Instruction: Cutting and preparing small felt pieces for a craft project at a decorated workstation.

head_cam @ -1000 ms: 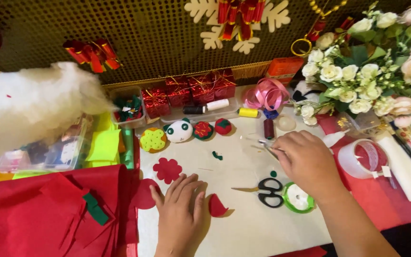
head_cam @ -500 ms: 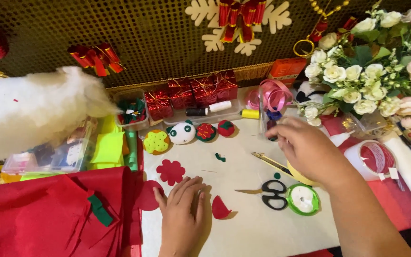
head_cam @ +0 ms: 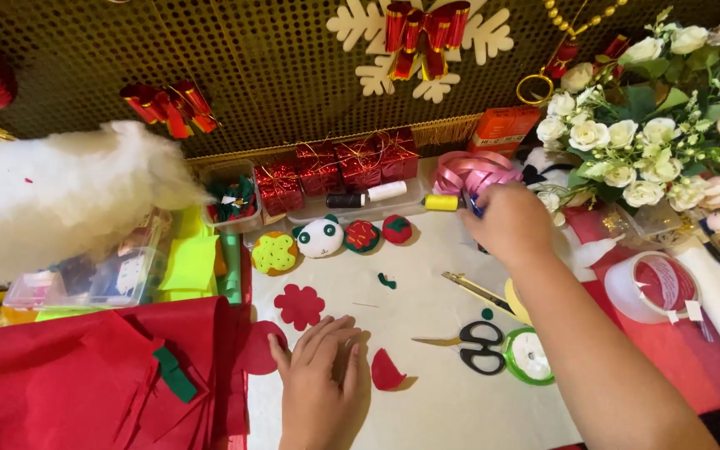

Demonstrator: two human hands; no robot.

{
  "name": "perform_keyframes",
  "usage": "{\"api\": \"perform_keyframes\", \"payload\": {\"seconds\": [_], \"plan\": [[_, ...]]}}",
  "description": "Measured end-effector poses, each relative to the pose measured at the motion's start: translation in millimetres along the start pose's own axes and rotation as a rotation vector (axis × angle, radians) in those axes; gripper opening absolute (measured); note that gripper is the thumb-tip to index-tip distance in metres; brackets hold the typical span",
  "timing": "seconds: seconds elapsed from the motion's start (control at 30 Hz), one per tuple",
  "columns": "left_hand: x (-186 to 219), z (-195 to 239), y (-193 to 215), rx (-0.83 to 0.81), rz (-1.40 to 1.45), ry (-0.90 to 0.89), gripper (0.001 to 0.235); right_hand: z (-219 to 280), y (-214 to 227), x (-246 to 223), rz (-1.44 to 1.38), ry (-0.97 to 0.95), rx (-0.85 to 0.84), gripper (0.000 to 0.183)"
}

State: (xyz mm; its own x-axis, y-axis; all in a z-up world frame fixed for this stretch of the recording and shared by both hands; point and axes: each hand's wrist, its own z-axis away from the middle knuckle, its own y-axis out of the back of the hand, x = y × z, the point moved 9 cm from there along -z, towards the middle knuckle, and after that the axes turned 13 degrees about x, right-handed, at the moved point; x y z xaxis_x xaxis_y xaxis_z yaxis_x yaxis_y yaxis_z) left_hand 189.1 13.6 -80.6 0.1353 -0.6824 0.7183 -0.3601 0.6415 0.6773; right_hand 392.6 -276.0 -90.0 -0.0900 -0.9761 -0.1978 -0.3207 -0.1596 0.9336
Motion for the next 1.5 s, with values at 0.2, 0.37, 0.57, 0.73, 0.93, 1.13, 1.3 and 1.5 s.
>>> {"api": "perform_keyframes", "payload": {"seconds": [0.2, 0.37, 0.57, 0.73, 0.93, 1.13, 1.3, 1.5], "plan": [[-4.4, 2.5, -0.7, 0.103, 0.037, -0.102, 0.016, -11.7, -36.9, -13.2, 0.198, -0.019, -0.134, 0.018], [-1.6, 0.3, 0.3, 0.057, 0.031, -0.065, 0.017, -13.7, -24.4, -21.6, 0.211, -0.065, -0.232, 0.019], [-4.7, -0.5, 0.1, 0.031, 0.042, -0.025, 0.019, -6.1, 34.1, -21.6, 0.232, -0.111, -0.360, 0.028], [-1.8, -2.0, 0.9, 0.036, 0.031, -0.020, 0.019, 14.6, 76.2, -5.5, 0.239, -0.161, -0.545, 0.045], [-1.0, -3.1, 0.9, 0.015, 0.018, -0.003, 0.020, 41.7, 111.3, -15.3, -0.140, -0.153, -0.352, 0.028], [-0.5, -2.2, 1.4, 0.044, 0.028, -0.037, 0.020, 75.0, 72.7, -37.1, -1.401, -0.357, -0.246, 0.016], [-1.9, -0.9, 2.6, 0.052, 0.045, -0.039, 0.019, 95.1, 51.3, -84.5, -1.114, -0.187, -0.275, 0.015], [-0.2, 0.3, 6.9, 0.106, 0.092, -0.060, 0.018, 111.4, 29.5, -113.3, -0.898, -0.044, -0.295, 0.014]]}}
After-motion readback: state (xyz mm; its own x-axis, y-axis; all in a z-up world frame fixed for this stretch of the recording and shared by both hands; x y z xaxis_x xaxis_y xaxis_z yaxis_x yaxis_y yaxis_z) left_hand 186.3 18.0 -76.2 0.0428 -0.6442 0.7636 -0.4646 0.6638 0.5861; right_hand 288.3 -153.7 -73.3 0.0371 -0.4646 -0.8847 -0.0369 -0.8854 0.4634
